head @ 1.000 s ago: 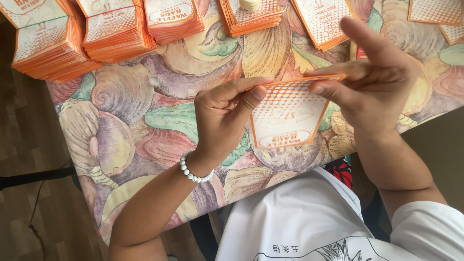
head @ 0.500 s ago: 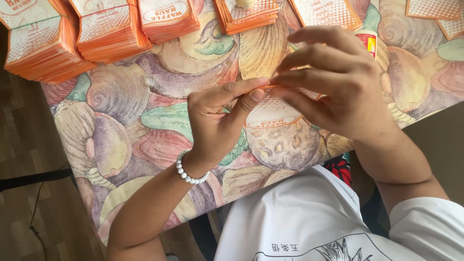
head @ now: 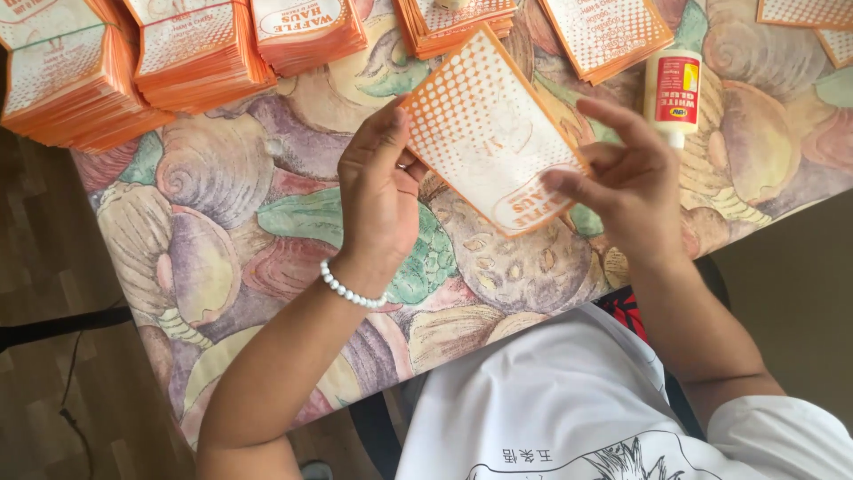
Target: Applying glue to paper bag templates and folding them to assemble the bags.
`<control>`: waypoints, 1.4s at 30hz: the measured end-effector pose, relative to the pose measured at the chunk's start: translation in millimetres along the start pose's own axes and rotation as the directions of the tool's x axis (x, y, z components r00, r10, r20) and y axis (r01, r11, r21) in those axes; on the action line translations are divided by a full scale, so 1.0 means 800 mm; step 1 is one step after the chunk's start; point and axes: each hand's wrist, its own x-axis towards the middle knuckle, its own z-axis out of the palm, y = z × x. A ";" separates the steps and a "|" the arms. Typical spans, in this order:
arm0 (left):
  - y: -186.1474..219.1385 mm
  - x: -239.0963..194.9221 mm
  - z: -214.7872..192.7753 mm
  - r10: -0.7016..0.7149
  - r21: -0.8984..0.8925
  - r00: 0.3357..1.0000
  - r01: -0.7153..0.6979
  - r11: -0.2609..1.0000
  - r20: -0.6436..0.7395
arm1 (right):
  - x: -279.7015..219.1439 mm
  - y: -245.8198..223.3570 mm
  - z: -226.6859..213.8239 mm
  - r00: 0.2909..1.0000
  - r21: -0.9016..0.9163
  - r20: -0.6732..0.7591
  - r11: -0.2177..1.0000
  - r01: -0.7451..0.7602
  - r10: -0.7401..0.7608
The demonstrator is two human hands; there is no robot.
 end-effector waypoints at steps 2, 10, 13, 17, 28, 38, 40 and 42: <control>0.012 0.008 -0.008 -0.053 0.081 0.995 0.046 0.996 0.089 | 0.007 -0.009 -0.019 0.999 -0.071 0.045 0.997 0.023 -0.020; 0.028 -0.003 0.010 -0.002 0.619 0.875 -0.341 0.707 0.484 | 0.018 -0.028 -0.046 0.974 -0.339 0.209 0.928 0.157 -0.088; 0.010 -0.010 0.004 0.096 0.597 0.906 -0.348 0.723 0.412 | 0.017 -0.007 -0.048 0.969 -0.292 0.034 0.925 0.243 -0.244; 0.012 -0.017 0.009 0.077 0.615 0.907 -0.342 0.711 0.415 | 0.015 0.001 -0.055 0.959 -0.303 -0.033 0.918 0.258 -0.280; 0.005 -0.019 0.006 0.180 0.663 0.890 -0.435 0.610 0.419 | 0.011 0.001 -0.060 0.965 -0.227 -0.030 0.942 0.249 -0.262; 0.003 -0.018 0.005 0.167 0.659 0.901 -0.410 0.631 0.401 | 0.016 0.002 -0.062 0.970 -0.229 -0.029 0.946 0.229 -0.242; 0.002 -0.018 0.004 0.165 0.657 0.904 -0.403 0.637 0.394 | 0.017 0.004 -0.062 0.969 -0.211 -0.019 0.948 0.237 -0.246; 0.001 -0.017 0.004 0.160 0.661 0.912 -0.387 0.643 0.378 | 0.018 0.003 -0.062 0.977 -0.219 -0.038 0.956 0.198 -0.211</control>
